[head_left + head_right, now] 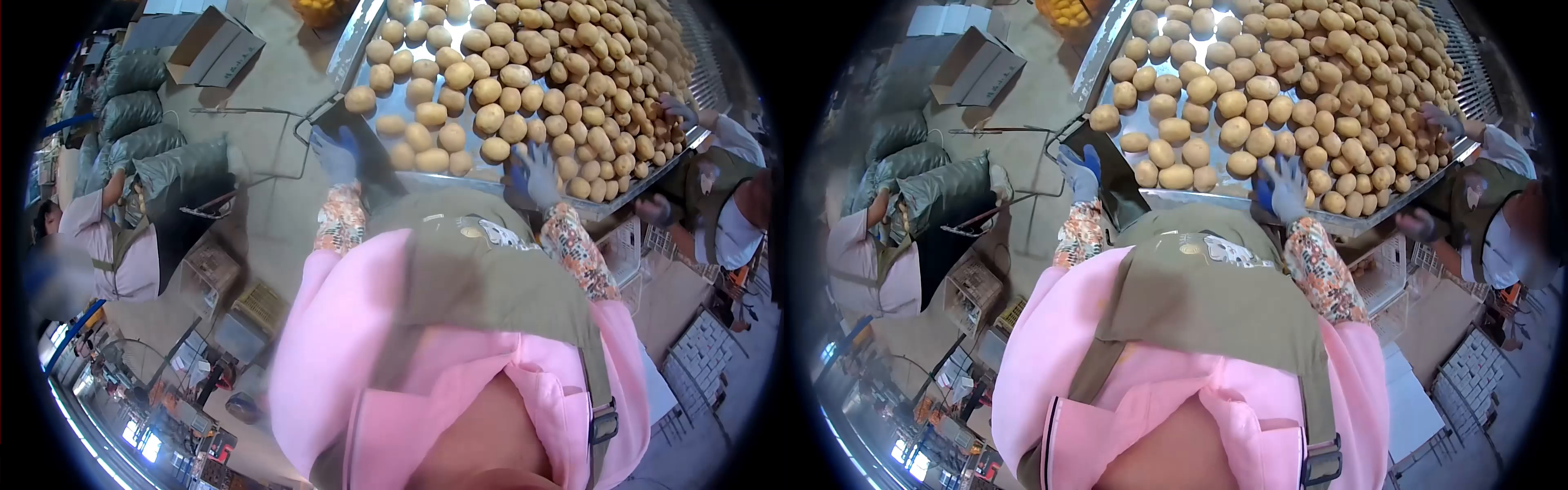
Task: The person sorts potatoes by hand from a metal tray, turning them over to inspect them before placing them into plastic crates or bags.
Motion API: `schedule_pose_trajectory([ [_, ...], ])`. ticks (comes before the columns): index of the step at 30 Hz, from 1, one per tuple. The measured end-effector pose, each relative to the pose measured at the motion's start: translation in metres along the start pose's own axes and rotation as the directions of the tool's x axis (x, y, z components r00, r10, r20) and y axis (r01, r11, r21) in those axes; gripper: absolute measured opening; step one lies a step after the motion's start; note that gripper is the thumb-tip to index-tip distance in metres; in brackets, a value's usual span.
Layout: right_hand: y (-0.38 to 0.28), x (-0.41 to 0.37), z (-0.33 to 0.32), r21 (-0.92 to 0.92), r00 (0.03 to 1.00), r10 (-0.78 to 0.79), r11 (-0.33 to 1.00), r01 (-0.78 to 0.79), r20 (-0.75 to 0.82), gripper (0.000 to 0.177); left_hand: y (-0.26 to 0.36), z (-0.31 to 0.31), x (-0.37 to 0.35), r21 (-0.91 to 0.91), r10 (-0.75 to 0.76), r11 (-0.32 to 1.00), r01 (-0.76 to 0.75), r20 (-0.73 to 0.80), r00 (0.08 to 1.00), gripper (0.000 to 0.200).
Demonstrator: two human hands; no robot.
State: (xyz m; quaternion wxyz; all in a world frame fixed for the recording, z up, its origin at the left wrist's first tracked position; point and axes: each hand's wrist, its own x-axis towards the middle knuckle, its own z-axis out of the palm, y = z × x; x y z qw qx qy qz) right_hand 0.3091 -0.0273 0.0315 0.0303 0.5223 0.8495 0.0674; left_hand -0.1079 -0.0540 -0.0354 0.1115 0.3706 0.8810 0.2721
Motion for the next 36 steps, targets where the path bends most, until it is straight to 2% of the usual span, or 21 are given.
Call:
schedule_pose_trajectory([
  [1, -0.004, 0.005, -0.004, -0.002, 1.000, -0.003, 1.000, 0.003, -0.007, 0.049, 0.001, 0.005, 0.006, 0.006, 0.086, 0.996, -0.086, -0.111, 0.990, 0.071],
  [2, -0.015, 0.015, -0.014, 0.236, 0.987, 0.035, 0.969, -0.072, 0.157, 0.050, 0.018, -0.003, 0.015, 0.004, 0.086, 0.996, -0.087, -0.116, 0.989, 0.071],
  [5, -0.059, 0.041, -0.045, 0.689, 0.780, -0.113, 0.558, -0.463, 0.616, 0.050, 0.063, -0.018, 0.033, -0.161, 0.249, 0.955, -0.248, -0.017, 0.968, 0.062],
  [7, -0.090, 0.068, -0.062, 0.823, 0.801, -0.297, 0.425, -0.376, 0.519, 0.048, 0.081, 0.000, 0.048, -0.454, 0.264, 0.868, -0.203, 0.074, 0.962, 0.052],
  [8, -0.095, 0.080, -0.056, 0.820, 0.793, -0.305, 0.428, -0.381, 0.527, 0.048, 0.080, 0.014, 0.049, -0.450, 0.252, 0.872, -0.191, 0.080, 0.964, 0.052],
  [11, -0.096, 0.119, -0.062, 0.977, 0.756, -0.638, 0.213, -0.010, 0.146, 0.056, 0.072, 0.035, 0.048, -0.286, 0.154, 0.948, -0.139, 0.032, 0.988, 0.042],
  [13, -0.079, 0.146, -0.088, 0.935, 0.813, -0.464, 0.140, -0.326, 0.353, 0.056, 0.067, 0.019, 0.029, -0.303, 0.324, 0.898, -0.317, -0.030, 0.946, 0.036],
  [14, -0.062, 0.149, -0.074, 0.781, 0.823, -0.313, -0.282, -0.557, 0.474, 0.053, 0.059, 0.013, 0.018, -0.245, 0.310, 0.924, -0.294, 0.030, 0.950, 0.034],
  [15, -0.044, 0.146, -0.062, 0.943, 0.936, -0.147, -0.042, -0.330, 0.320, 0.048, 0.048, 0.006, 0.005, -0.182, 0.286, 0.947, -0.266, 0.093, 0.954, 0.033],
  [16, -0.027, 0.143, -0.050, 0.918, 0.990, 0.040, 0.370, -0.139, 0.134, 0.044, 0.032, 0.005, -0.009, -0.170, 0.284, 0.949, -0.264, 0.105, 0.953, 0.033],
  [17, -0.010, 0.140, -0.037, 0.724, 0.976, 0.212, 0.681, -0.112, -0.049, 0.041, 0.013, 0.007, -0.022, -0.459, 0.000, 0.884, 0.091, 0.195, 0.981, 0.034],
  [18, 0.007, 0.127, -0.024, 0.407, 0.976, 0.203, 0.888, -0.216, 0.077, 0.046, -0.007, 0.011, -0.031, -0.655, -0.238, 0.627, 0.422, 0.355, 0.904, 0.034],
  [19, 0.015, 0.108, -0.011, 0.411, 0.976, 0.204, 0.885, -0.218, 0.078, 0.046, -0.033, 0.015, -0.036, -0.652, -0.237, 0.631, 0.419, 0.353, 0.905, 0.034],
  [20, 0.019, 0.082, -0.001, 0.229, 0.986, 0.053, 0.969, -0.090, 0.161, 0.050, -0.063, 0.016, -0.039, -0.541, -0.065, 0.808, 0.232, 0.309, 0.949, 0.034],
  [22, 0.005, 0.064, -0.018, 0.151, 0.912, -0.044, 0.988, -0.020, 0.408, 0.057, -0.048, 0.002, -0.031, -0.370, 0.033, 0.923, 0.102, 0.340, 0.940, 0.036],
  [23, -0.013, 0.069, -0.036, 0.232, 0.840, -0.025, 0.965, -0.121, 0.542, 0.060, -0.035, -0.008, -0.026, -0.284, 0.081, 0.958, 0.024, 0.354, 0.932, 0.036],
  [25, -0.035, 0.074, -0.036, 0.518, 0.842, -0.089, 0.820, -0.242, 0.533, 0.061, 0.012, -0.010, -0.004, -0.355, 0.205, 0.918, -0.175, 0.050, 0.977, 0.038],
  [29, -0.106, 0.101, -0.069, 0.633, 0.901, -0.158, 0.759, -0.151, 0.404, 0.050, 0.109, -0.014, 0.026, -0.513, 0.280, 0.839, -0.182, 0.120, 0.953, 0.033],
  [32, -0.096, 0.110, -0.048, 0.912, 0.870, -0.355, 0.347, -0.216, 0.341, 0.048, 0.115, 0.001, 0.036, -0.542, 0.289, 0.823, -0.173, 0.136, 0.948, 0.037],
  [34, -0.065, 0.109, -0.051, 0.900, 0.863, -0.272, 0.025, -0.436, 0.426, 0.046, 0.093, 0.003, 0.031, -0.449, 0.362, 0.821, -0.352, -0.067, 0.930, 0.038],
  [36, -0.036, 0.105, -0.073, 0.812, 0.847, 0.113, 0.241, -0.531, 0.520, 0.045, 0.079, -0.019, 0.013, -0.294, 0.282, 0.918, -0.267, 0.010, 0.959, 0.038],
])
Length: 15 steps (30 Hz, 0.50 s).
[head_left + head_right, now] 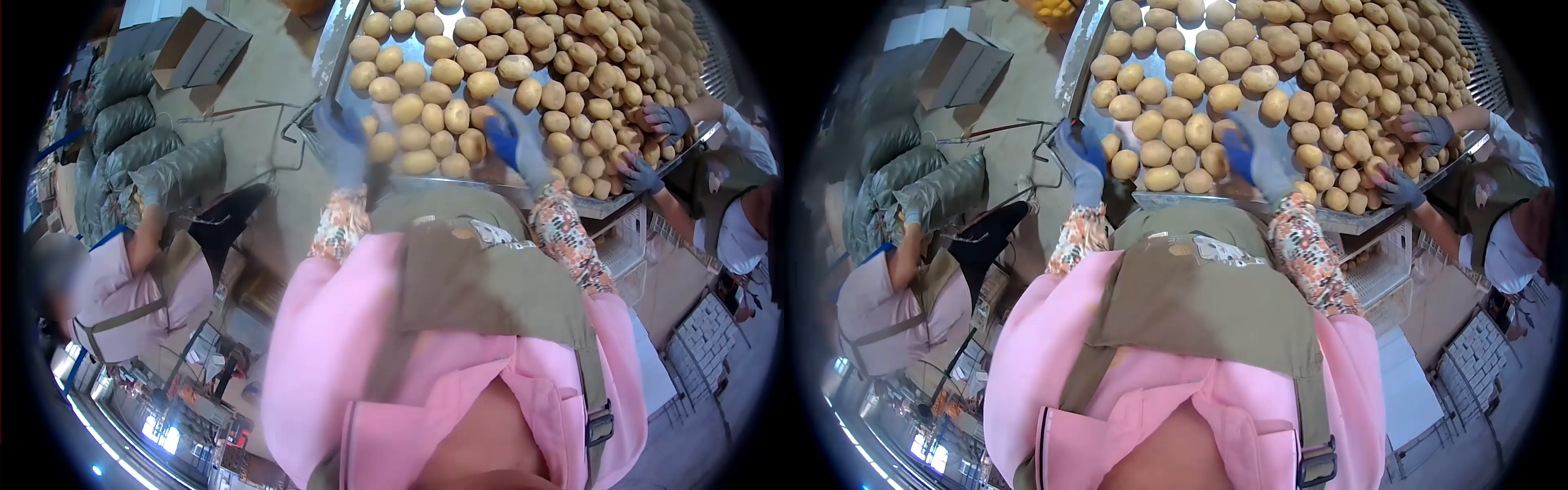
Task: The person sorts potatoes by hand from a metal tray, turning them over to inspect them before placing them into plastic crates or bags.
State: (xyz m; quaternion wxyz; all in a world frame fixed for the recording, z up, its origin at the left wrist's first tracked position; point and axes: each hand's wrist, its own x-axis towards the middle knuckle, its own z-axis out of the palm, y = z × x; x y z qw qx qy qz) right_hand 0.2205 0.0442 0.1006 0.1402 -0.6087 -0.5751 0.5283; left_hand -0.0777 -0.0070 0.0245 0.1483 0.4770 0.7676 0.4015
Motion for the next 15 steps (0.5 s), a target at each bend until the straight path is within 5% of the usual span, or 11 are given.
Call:
schedule_pose_trajectory([
  [2, 0.049, -0.009, -0.022, -0.696, 0.962, -0.235, 0.714, 0.071, -0.142, 0.049, -0.048, 0.005, -0.032, 0.053, -0.119, 0.991, 0.121, -0.045, 0.992, 0.043],
  [3, 0.072, -0.015, -0.019, -0.700, 0.961, -0.237, 0.710, 0.070, -0.145, 0.049, -0.087, 0.017, -0.056, -0.071, -0.136, 0.989, 0.128, -0.118, 0.984, 0.045],
  [5, 0.106, -0.032, -0.007, -0.538, 0.958, -0.279, 0.800, 0.266, 0.059, 0.056, -0.075, -0.015, -0.067, 0.174, -0.309, 0.950, 0.258, 0.427, 0.850, 0.045],
  [7, 0.085, -0.036, 0.036, -0.275, 0.990, 0.007, 0.961, 0.033, 0.142, 0.062, -0.120, -0.021, -0.099, 0.380, -0.236, 0.923, -0.066, 0.693, 0.681, 0.045],
  [8, 0.067, -0.036, 0.048, -0.556, 0.986, 0.157, 0.825, -0.098, 0.059, 0.065, -0.124, -0.027, -0.103, 0.379, -0.236, 0.923, -0.065, 0.692, 0.682, 0.045],
  [9, 0.064, -0.030, 0.046, -0.558, 0.986, 0.155, 0.824, -0.096, 0.059, 0.065, -0.126, -0.032, -0.108, 0.575, -0.447, 0.818, -0.028, 0.666, 0.597, 0.047],
  [10, 0.061, -0.021, 0.043, -0.323, 0.980, 0.070, 0.946, -0.007, 0.185, 0.065, -0.126, -0.034, -0.110, 0.743, -0.638, 0.669, -0.017, 0.586, 0.500, 0.050],
  [11, 0.047, -0.017, 0.040, -0.057, 0.958, -0.044, 0.996, 0.063, 0.283, 0.064, -0.111, -0.039, -0.100, 0.741, -0.636, 0.671, -0.017, 0.587, 0.502, 0.050],
  [13, 0.020, -0.017, 0.020, -0.030, 0.949, -0.020, 0.999, 0.031, 0.316, 0.054, -0.081, -0.052, -0.071, 0.736, -0.701, 0.676, -0.032, 0.656, 0.281, 0.060],
  [14, 0.012, -0.016, 0.008, 0.155, 0.928, -0.013, 0.987, -0.049, 0.372, 0.055, -0.072, -0.050, -0.059, 0.687, -0.696, 0.709, 0.159, 0.646, 0.313, 0.056],
  [15, 0.010, -0.014, -0.003, 0.328, 0.903, -0.020, 0.935, -0.135, 0.429, 0.056, -0.110, -0.034, -0.066, 0.418, -0.593, 0.804, 0.423, 0.615, 0.519, 0.051],
])
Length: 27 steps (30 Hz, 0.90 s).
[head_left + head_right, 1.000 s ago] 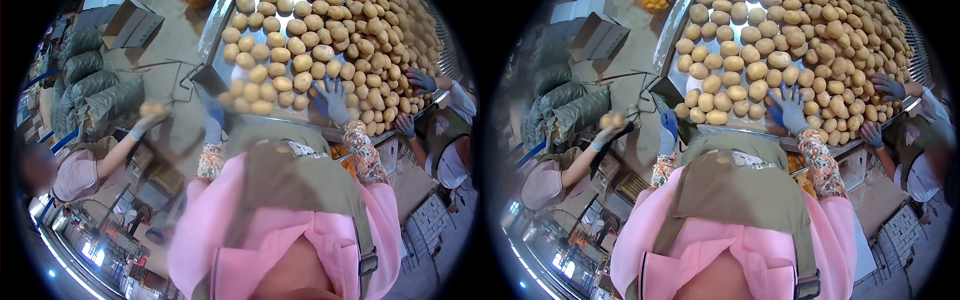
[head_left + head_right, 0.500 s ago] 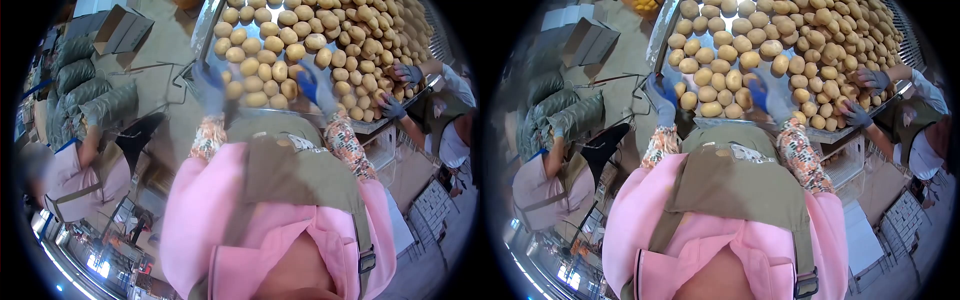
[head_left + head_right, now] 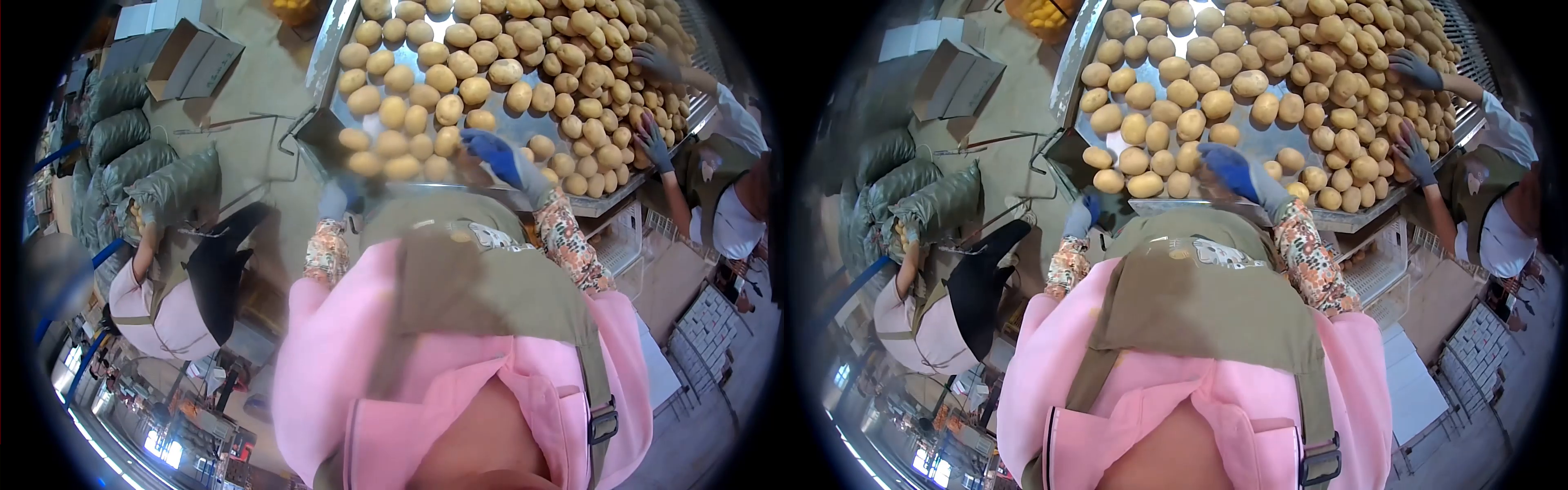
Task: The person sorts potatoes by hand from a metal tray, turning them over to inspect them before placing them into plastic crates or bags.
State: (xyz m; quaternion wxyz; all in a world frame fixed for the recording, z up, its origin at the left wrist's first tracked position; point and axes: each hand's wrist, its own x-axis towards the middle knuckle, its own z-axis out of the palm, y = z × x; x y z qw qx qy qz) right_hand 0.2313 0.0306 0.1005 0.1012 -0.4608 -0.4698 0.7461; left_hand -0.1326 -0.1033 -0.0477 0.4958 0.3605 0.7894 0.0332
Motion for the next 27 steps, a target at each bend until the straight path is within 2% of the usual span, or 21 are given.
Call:
schedule_pose_trajectory([
  [1, 0.025, 0.005, -0.015, -0.112, 0.978, -0.135, 0.987, 0.118, -0.158, 0.051, -0.022, 0.013, 0.030, -0.350, 0.080, 0.924, -0.153, -0.214, 0.974, 0.047],
  [2, 0.037, 0.002, -0.023, -0.111, 0.978, -0.137, 0.987, 0.120, -0.158, 0.051, 0.007, 0.005, 0.034, -0.173, 0.235, 0.907, -0.384, -0.549, 0.802, 0.041],
  [3, 0.046, -0.001, -0.029, -0.411, 0.906, -0.221, 0.910, 0.058, -0.360, 0.049, 0.055, -0.010, 0.027, 0.077, 0.382, 0.846, -0.528, -0.778, 0.498, 0.035],
  [4, 0.061, -0.006, -0.035, -0.650, 0.787, -0.352, 0.756, -0.080, -0.506, 0.048, 0.107, -0.033, 0.011, 0.030, 0.386, 0.822, -0.569, -0.764, 0.518, 0.035],
  [5, 0.102, -0.012, -0.042, -0.814, 0.803, -0.385, 0.546, -0.199, -0.455, 0.047, 0.144, -0.050, 0.004, -0.023, 0.386, 0.796, -0.605, -0.750, 0.537, 0.034],
  [6, 0.098, -0.019, -0.036, -0.815, 0.805, -0.385, 0.546, -0.197, -0.452, 0.047, 0.159, -0.049, 0.039, -0.085, 0.482, 0.546, -0.833, -0.781, 0.396, 0.034],
  [8, 0.081, -0.032, -0.019, -0.882, 0.879, -0.364, 0.455, -0.121, -0.308, 0.048, 0.220, -0.080, 0.040, 0.182, 0.756, 0.558, -0.809, -0.515, 0.405, 0.036],
  [9, 0.086, -0.031, -0.020, -0.828, 0.894, -0.319, 0.554, -0.093, -0.314, 0.047, 0.244, -0.087, 0.057, 0.289, 0.809, 0.576, -0.764, -0.331, 0.485, 0.038],
  [10, 0.083, -0.030, -0.018, -0.789, 0.898, -0.286, 0.607, -0.099, -0.333, 0.047, 0.253, -0.080, 0.093, 0.351, 0.826, 0.564, -0.747, -0.237, 0.512, 0.046],
  [12, 0.072, -0.027, -0.013, -0.742, 0.891, -0.225, 0.650, -0.165, -0.394, 0.046, 0.294, -0.075, 0.088, 0.701, 0.650, 0.570, -0.430, -0.065, 0.757, 0.061],
  [13, 0.068, -0.024, -0.012, -0.808, 0.887, -0.250, 0.556, -0.197, -0.389, 0.042, 0.298, -0.071, 0.100, 0.721, 0.645, 0.545, -0.428, -0.034, 0.763, 0.069],
  [14, 0.062, -0.024, -0.014, -0.802, 0.882, -0.249, 0.561, -0.206, -0.400, 0.042, 0.300, -0.067, 0.112, 0.723, 0.651, 0.535, -0.437, -0.024, 0.759, 0.069],
  [16, 0.033, -0.026, -0.018, -0.326, 0.904, -0.102, 0.945, -0.042, -0.415, 0.037, 0.307, -0.061, 0.127, 0.588, 0.615, 0.659, -0.470, -0.061, 0.786, 0.068],
  [17, 0.047, -0.013, -0.029, -0.104, 0.854, -0.058, 0.995, 0.004, -0.517, 0.035, 0.312, -0.058, 0.114, 0.563, 0.534, 0.717, -0.411, -0.065, 0.843, 0.066],
  [19, 0.010, -0.002, -0.046, 0.279, 0.797, -0.026, 0.929, 0.242, -0.604, 0.035, 0.297, -0.047, 0.117, 0.644, 0.573, 0.647, -0.408, -0.058, 0.817, 0.063],
  [20, 0.007, 0.010, -0.057, 0.288, 0.797, -0.023, 0.926, 0.244, -0.604, 0.035, 0.291, -0.045, 0.116, 0.657, 0.602, 0.619, -0.431, -0.044, 0.797, 0.062],
  [22, 0.003, 0.039, -0.083, -0.187, 0.620, -0.283, 0.958, 0.217, -0.732, 0.036, 0.290, -0.043, 0.091, 0.698, 0.603, 0.566, -0.438, 0.011, 0.798, 0.063],
  [24, 0.004, 0.058, -0.096, -0.604, 0.442, -0.566, 0.795, 0.066, -0.696, 0.037, 0.295, -0.045, 0.068, 0.738, 0.600, 0.508, -0.445, 0.069, 0.797, 0.064],
  [25, 0.009, 0.064, -0.090, -0.701, 0.541, -0.582, 0.713, -0.020, -0.607, 0.043, 0.297, -0.046, 0.061, 0.684, 0.577, 0.543, -0.487, 0.117, 0.808, 0.065],
  [26, 0.018, 0.066, -0.076, -0.847, 0.699, -0.500, 0.427, -0.315, -0.512, 0.054, 0.296, -0.047, 0.054, 0.625, 0.556, 0.580, -0.523, 0.165, 0.815, 0.065],
  [27, 0.028, 0.069, -0.056, -0.867, 0.745, -0.444, 0.267, -0.421, -0.498, 0.057, 0.292, -0.050, 0.048, 0.502, 0.624, 0.608, -0.616, 0.177, 0.761, 0.048],
])
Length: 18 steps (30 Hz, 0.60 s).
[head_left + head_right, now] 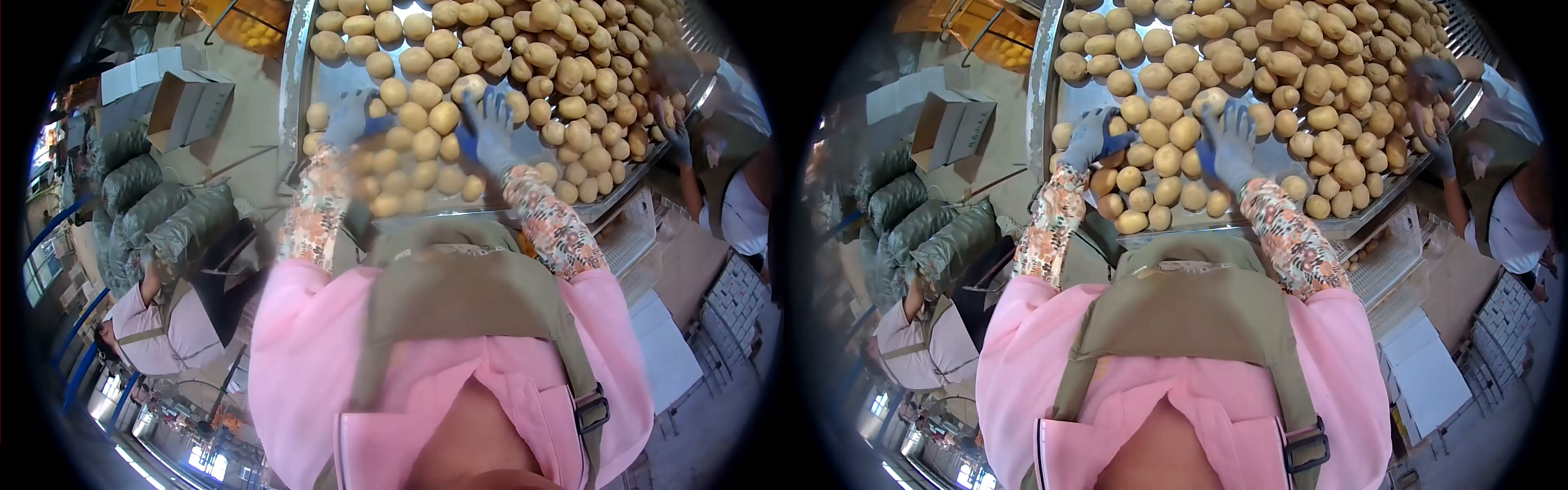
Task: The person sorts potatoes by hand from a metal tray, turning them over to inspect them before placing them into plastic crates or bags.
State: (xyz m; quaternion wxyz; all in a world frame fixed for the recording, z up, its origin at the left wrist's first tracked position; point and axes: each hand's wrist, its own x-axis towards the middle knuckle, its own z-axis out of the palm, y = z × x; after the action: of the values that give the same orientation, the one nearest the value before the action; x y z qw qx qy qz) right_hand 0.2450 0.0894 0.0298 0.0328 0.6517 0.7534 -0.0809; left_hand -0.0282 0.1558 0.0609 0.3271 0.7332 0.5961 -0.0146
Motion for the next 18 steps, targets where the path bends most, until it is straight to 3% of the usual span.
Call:
schedule_pose_trajectory([
  [1, -0.012, -0.011, 0.008, -0.193, 0.997, -0.004, 0.981, 0.018, 0.072, 0.061, -0.002, 0.002, -0.003, 0.005, 0.001, 1.000, -0.001, 0.000, 1.000, 0.048],
  [2, -0.014, -0.021, 0.014, -0.192, 0.997, -0.005, 0.981, 0.019, 0.072, 0.061, -0.003, 0.005, -0.007, -0.059, 0.019, 0.998, -0.024, -0.090, 0.996, 0.053],
  [3, -0.017, -0.031, 0.018, 0.106, 0.995, -0.006, 0.994, -0.005, 0.100, 0.062, -0.004, 0.009, -0.014, -0.122, 0.027, 0.991, -0.049, -0.177, 0.984, 0.058],
  [4, -0.019, -0.041, 0.020, 0.393, 0.991, -0.014, 0.919, -0.039, 0.130, 0.062, 0.005, -0.001, -0.027, -0.361, 0.014, 0.929, -0.085, -0.195, 0.981, 0.054],
  [5, -0.019, -0.050, 0.016, 0.393, 0.990, -0.017, 0.918, -0.040, 0.142, 0.062, 0.011, 0.007, -0.043, -0.367, 0.005, 0.927, -0.075, -0.187, 0.982, 0.054],
  [6, -0.017, -0.055, 0.009, 0.474, 0.976, -0.074, 0.880, -0.034, 0.205, 0.061, 0.019, 0.016, -0.057, -0.826, -0.134, 0.558, -0.076, -0.180, 0.974, 0.054],
  [7, -0.016, -0.056, -0.001, 0.551, 0.956, -0.136, 0.834, -0.031, 0.260, 0.059, 0.027, 0.023, -0.068, -0.994, -0.251, -0.004, -0.108, -0.103, 0.962, 0.053],
  [8, -0.014, -0.049, -0.027, 0.564, 0.889, -0.263, 0.826, 0.006, 0.375, 0.057, 0.037, 0.028, -0.079, -0.994, -0.262, -0.007, -0.107, -0.101, 0.960, 0.053],
  [9, -0.009, -0.044, -0.026, 0.727, 0.881, -0.307, 0.684, -0.059, 0.360, 0.052, 0.049, 0.033, -0.089, -0.983, -0.263, 0.093, -0.160, -0.179, 0.948, 0.049],
  [10, -0.010, -0.046, -0.015, 0.917, 0.865, -0.311, 0.201, -0.346, 0.394, 0.049, 0.062, 0.035, -0.098, -0.958, -0.255, 0.194, -0.212, -0.258, 0.932, 0.044],
  [11, -0.017, -0.047, -0.015, 0.777, 0.843, -0.332, -0.345, -0.526, 0.423, 0.046, 0.075, 0.037, -0.105, -0.919, -0.238, 0.294, -0.261, -0.335, 0.911, 0.039],
  [12, -0.019, -0.052, -0.018, 0.777, 0.840, -0.340, -0.341, -0.529, 0.423, 0.046, 0.086, 0.038, -0.111, -0.869, -0.210, 0.389, -0.305, -0.406, 0.889, 0.035],
  [13, -0.027, -0.055, -0.042, 0.921, 0.893, -0.373, -0.192, -0.338, 0.251, 0.046, 0.095, 0.038, -0.116, -0.809, -0.173, 0.477, -0.344, -0.470, 0.865, 0.031],
  [15, -0.039, -0.059, -0.066, 0.994, 0.900, -0.430, -0.041, -0.105, 0.077, 0.045, 0.100, 0.038, -0.125, -0.739, -0.127, 0.554, -0.384, -0.531, 0.838, 0.028],
  [18, -0.055, -0.066, -0.070, 1.000, 0.913, -0.408, 0.010, -0.029, 0.031, 0.052, 0.100, 0.036, -0.135, -0.814, -0.087, 0.460, -0.355, -0.439, 0.894, 0.037],
])
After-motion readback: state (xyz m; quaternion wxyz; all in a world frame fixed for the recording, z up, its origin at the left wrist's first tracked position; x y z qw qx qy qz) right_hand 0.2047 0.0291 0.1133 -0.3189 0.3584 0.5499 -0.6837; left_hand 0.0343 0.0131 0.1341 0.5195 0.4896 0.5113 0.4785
